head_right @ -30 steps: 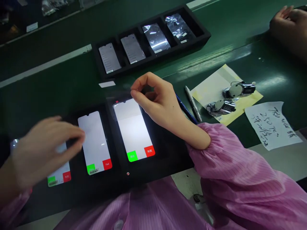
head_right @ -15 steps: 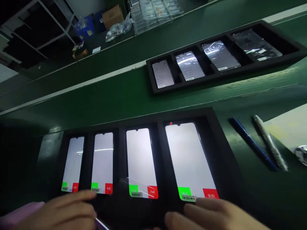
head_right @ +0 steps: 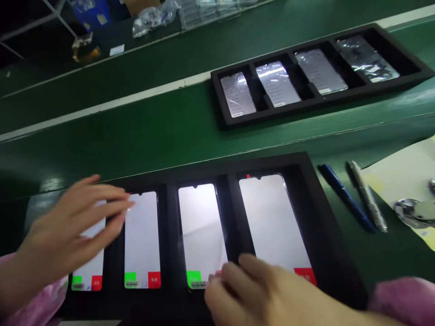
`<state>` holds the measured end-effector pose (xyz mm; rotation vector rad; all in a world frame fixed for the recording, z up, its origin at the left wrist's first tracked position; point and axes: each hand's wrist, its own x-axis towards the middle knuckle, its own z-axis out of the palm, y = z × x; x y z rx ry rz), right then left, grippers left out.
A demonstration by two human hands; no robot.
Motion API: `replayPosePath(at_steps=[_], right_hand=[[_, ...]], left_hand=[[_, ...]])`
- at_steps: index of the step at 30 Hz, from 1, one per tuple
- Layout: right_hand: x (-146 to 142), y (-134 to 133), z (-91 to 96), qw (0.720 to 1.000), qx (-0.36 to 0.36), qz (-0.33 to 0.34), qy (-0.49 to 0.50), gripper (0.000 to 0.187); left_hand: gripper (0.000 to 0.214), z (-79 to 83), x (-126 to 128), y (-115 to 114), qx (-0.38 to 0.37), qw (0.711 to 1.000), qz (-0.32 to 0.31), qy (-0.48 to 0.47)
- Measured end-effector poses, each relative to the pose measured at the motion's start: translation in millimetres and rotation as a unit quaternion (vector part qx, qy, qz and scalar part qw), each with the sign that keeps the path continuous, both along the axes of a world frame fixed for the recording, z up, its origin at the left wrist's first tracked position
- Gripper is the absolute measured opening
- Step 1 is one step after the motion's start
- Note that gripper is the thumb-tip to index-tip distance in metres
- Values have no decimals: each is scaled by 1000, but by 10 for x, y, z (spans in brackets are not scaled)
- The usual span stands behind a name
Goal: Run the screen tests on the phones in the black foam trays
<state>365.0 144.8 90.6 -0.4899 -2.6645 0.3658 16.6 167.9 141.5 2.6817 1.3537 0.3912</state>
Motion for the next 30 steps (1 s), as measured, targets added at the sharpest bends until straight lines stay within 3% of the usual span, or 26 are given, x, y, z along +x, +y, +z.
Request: replayPosePath(at_steps=[2,4,6,8,11,18,26,30], right_hand=[[-87,254,58,998,-67,-9,8,24],[-164,545,87,987,-142,-66,45,23],[-210,818,93,949,-246,-159,113,9],[-221,1022,94,892,-343,-232,179,11],[-195,1156,118,846,-384,-279,242,16],[-133,1014,236,841,-359,-310,260,13],[-138,799,285,851,-360,-288,251,15],[-134,648,283,857,-380,-262,230,13]], left_hand=[[19,-82,-132,33,17,996,72,51],[22,-163,-241,43,-3,991,101,83],[25,-240,-301,37,-21,990,109,88],[24,-304,-313,26,-21,990,112,78],[19,-358,-286,24,-11,992,112,57],[19,-313,-184,-2,23,981,147,122],[19,-331,-147,80,28,984,172,48],[17,-224,-136,-37,17,986,159,36]])
